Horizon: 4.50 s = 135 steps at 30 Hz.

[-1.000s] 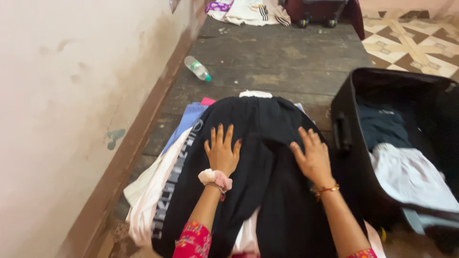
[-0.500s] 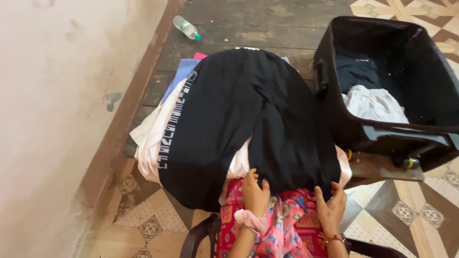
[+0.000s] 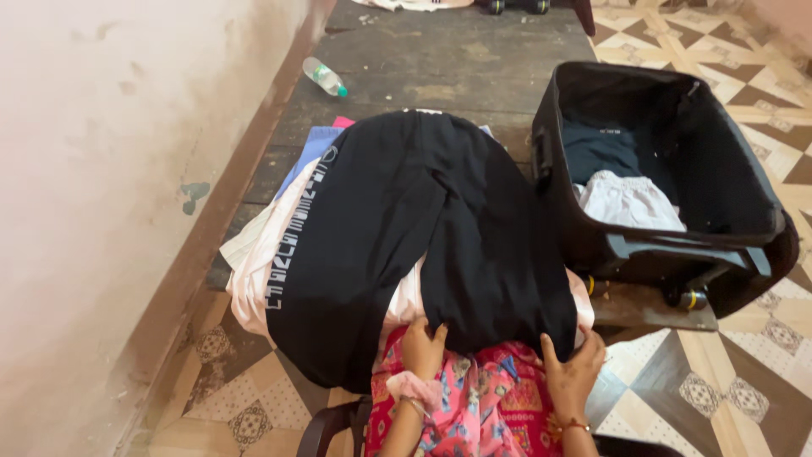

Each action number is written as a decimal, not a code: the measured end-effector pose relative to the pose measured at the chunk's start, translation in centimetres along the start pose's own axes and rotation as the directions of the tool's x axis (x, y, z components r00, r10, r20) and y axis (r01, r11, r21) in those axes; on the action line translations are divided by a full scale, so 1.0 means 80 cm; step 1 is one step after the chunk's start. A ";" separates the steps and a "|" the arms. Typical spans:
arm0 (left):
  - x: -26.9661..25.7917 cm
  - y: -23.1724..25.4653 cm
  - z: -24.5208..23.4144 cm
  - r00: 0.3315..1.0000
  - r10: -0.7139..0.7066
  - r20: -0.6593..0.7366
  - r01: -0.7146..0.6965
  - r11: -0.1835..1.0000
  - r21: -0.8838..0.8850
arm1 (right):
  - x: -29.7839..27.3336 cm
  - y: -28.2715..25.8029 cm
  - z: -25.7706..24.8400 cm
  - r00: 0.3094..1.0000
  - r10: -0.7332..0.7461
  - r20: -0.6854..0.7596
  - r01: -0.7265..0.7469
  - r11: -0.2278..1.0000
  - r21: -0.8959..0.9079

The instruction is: The person folds black pants and a black shirt by hand on a wooden surface and places the shirt into a suitcase.

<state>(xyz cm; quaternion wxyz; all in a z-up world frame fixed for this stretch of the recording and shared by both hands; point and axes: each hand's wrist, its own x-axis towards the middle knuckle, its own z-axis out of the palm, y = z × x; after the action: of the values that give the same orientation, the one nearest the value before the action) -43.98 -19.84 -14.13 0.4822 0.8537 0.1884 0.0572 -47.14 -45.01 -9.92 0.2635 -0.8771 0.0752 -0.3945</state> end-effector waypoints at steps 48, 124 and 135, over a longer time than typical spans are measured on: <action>0.440 0.005 -0.254 0.944 0.034 -0.327 0.118 0.893 0.434 | 0.309 -0.046 0.358 0.780 0.360 0.512 -0.373 0.924 -0.083; 0.019 -0.253 -0.291 0.806 0.302 -0.509 -0.238 0.953 0.188 | -0.139 -0.245 0.210 0.153 -0.168 0.974 -0.743 0.631 0.225; 0.056 -0.319 -0.227 1.000 -0.020 -0.006 0.015 0.880 -0.474 | -0.117 -0.241 0.165 0.197 -0.344 0.918 -0.704 0.602 0.377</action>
<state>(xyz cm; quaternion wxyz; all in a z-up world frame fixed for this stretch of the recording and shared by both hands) -51.72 8.22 -26.44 0.6759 0.7078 0.1787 0.1016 -45.29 -20.10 -13.27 0.6436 -0.6894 -0.1595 0.2917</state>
